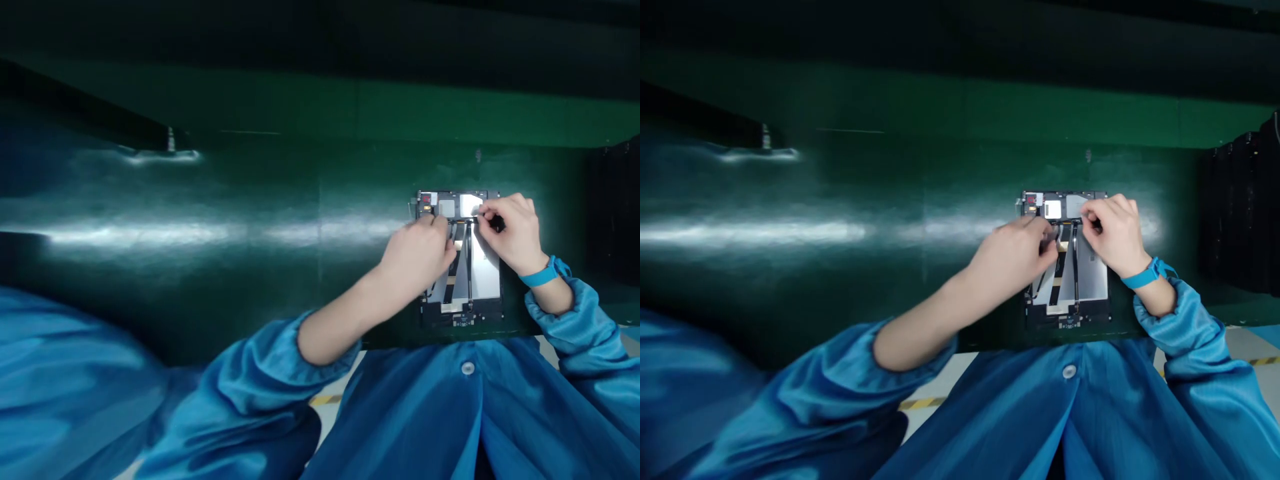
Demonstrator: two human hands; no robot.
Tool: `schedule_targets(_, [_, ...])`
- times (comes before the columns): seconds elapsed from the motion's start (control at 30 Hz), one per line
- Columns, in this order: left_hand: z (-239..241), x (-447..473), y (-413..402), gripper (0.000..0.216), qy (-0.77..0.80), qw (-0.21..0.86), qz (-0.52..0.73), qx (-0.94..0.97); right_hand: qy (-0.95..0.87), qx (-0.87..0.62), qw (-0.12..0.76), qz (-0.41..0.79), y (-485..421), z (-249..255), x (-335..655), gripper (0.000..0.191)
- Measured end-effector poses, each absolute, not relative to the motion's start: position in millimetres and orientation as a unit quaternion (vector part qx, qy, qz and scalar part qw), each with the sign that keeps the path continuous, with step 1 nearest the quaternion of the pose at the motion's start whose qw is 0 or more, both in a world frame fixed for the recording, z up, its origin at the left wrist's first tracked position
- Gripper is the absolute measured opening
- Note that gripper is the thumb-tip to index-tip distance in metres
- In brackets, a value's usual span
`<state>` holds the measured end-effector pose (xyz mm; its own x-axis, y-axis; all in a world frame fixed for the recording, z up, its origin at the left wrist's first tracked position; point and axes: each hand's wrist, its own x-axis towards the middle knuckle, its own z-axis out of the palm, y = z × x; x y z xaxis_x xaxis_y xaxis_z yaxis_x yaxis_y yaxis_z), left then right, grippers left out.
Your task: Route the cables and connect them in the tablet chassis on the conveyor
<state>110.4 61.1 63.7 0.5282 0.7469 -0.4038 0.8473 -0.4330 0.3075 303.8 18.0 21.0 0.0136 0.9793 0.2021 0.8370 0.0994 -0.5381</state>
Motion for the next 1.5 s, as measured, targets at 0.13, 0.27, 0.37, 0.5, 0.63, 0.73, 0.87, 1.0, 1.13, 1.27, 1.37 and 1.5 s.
schedule_targets(0.13, [53, 127, 36, 0.024, 0.539, 0.207, -0.087, 0.812, -0.739, -0.626, 0.210, 0.134, 18, 24, 303, 0.020])
schedule_targets(0.27, [44, 127, 34, 0.024, 0.549, 0.234, -0.033, 0.802, -0.741, -0.606, 0.238, 0.168, 8, 20, 310, 0.017])
schedule_targets(0.37, [39, 124, 33, 0.011, 0.557, 0.279, 0.027, 0.782, -0.705, -0.611, 0.285, 0.220, 1, 14, 314, 0.009])
schedule_targets(0.5, [36, 132, 28, 0.015, 0.570, 0.246, 0.048, 0.782, -0.615, -0.645, 0.364, 0.271, -3, 5, 319, 0.004])
schedule_targets(0.63, [37, 136, 26, 0.014, 0.584, 0.255, 0.044, 0.770, -0.528, -0.663, 0.421, 0.324, -3, -5, 320, 0.012])
schedule_targets(0.73, [41, 127, 25, 0.025, 0.604, 0.336, 0.082, 0.718, -0.481, -0.667, 0.440, 0.361, -3, -10, 320, 0.015])
schedule_targets(0.87, [45, 118, 19, 0.033, 0.591, 0.417, 0.128, 0.679, -0.455, -0.667, 0.461, 0.369, -1, -11, 318, 0.014])
schedule_targets(1.0, [37, 123, 23, 0.033, 0.548, 0.306, 0.177, 0.758, -0.450, -0.666, 0.462, 0.375, 0, -11, 318, 0.014])
schedule_targets(1.13, [21, 132, 48, 0.017, 0.440, 0.283, 0.204, 0.827, -0.446, -0.662, 0.463, 0.384, 0, -11, 321, 0.017])
schedule_targets(1.27, [11, 136, 76, 0.015, 0.372, 0.335, 0.160, 0.851, -0.431, -0.662, 0.463, 0.403, 2, -12, 325, 0.025])
schedule_targets(1.37, [11, 137, 88, 0.014, 0.363, 0.350, 0.134, 0.853, -0.417, -0.659, 0.462, 0.421, 3, -12, 329, 0.033])
schedule_targets(1.5, [13, 141, 92, 0.014, 0.365, 0.351, 0.121, 0.854, -0.399, -0.655, 0.468, 0.439, 4, -11, 333, 0.039])
